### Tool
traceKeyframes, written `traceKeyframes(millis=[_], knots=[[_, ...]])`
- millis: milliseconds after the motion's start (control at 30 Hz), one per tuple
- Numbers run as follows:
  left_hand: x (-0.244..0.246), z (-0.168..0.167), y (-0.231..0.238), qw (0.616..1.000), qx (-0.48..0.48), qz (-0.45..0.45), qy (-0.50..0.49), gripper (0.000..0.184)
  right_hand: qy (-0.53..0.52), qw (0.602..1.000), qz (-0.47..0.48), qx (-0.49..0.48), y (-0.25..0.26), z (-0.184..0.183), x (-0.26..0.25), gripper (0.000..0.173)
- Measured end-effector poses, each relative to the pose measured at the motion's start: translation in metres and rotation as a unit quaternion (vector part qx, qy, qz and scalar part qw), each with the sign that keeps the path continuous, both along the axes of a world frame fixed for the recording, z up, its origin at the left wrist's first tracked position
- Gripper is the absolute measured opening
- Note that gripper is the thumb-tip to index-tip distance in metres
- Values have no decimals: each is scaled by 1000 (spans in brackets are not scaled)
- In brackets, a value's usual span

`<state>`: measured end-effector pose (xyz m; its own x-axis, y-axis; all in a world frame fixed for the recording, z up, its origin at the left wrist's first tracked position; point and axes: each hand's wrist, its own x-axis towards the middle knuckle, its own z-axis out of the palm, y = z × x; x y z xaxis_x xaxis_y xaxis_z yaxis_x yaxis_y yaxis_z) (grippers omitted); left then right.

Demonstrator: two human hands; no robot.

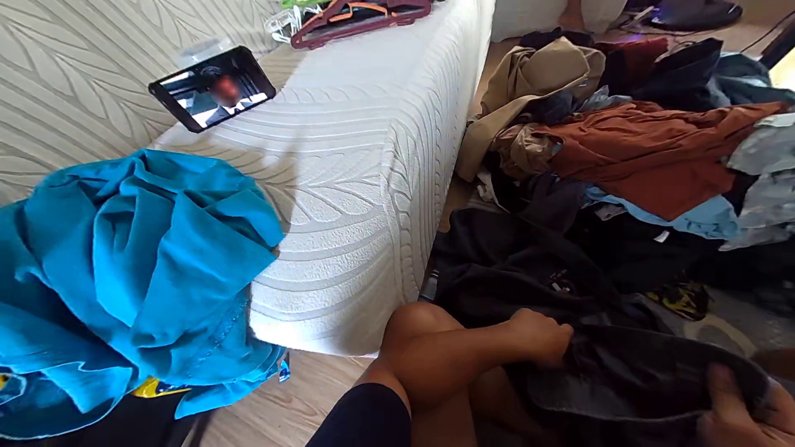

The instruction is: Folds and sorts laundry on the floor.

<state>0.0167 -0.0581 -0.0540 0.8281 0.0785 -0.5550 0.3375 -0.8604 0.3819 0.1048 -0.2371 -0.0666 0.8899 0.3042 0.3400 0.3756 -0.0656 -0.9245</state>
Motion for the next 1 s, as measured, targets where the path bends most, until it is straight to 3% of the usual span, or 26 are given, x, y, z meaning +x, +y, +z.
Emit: traceKeyframes(millis=[233,367,533,667,867,1000], knots=[[5,3,-2,992,-96,71,-29,53,-13,997,-32,67,-3,5,-4,11],[3,8,8,988,-97,79,-85,32,-46,998,-13,51,-8,2,1,17],[-1,25,30,927,-173,211,-258,32,-50,998,-30,18,-9,6,0,18],[-6,26,35,894,-275,260,-242,37,-70,996,0,48,-6,3,-1,11],[-10,27,24,855,-400,176,-277,68,-67,997,25,3,0,-2,-11,18],[-10,22,12,883,-345,119,-296,74,-66,996,38,-44,7,-1,-25,26]])
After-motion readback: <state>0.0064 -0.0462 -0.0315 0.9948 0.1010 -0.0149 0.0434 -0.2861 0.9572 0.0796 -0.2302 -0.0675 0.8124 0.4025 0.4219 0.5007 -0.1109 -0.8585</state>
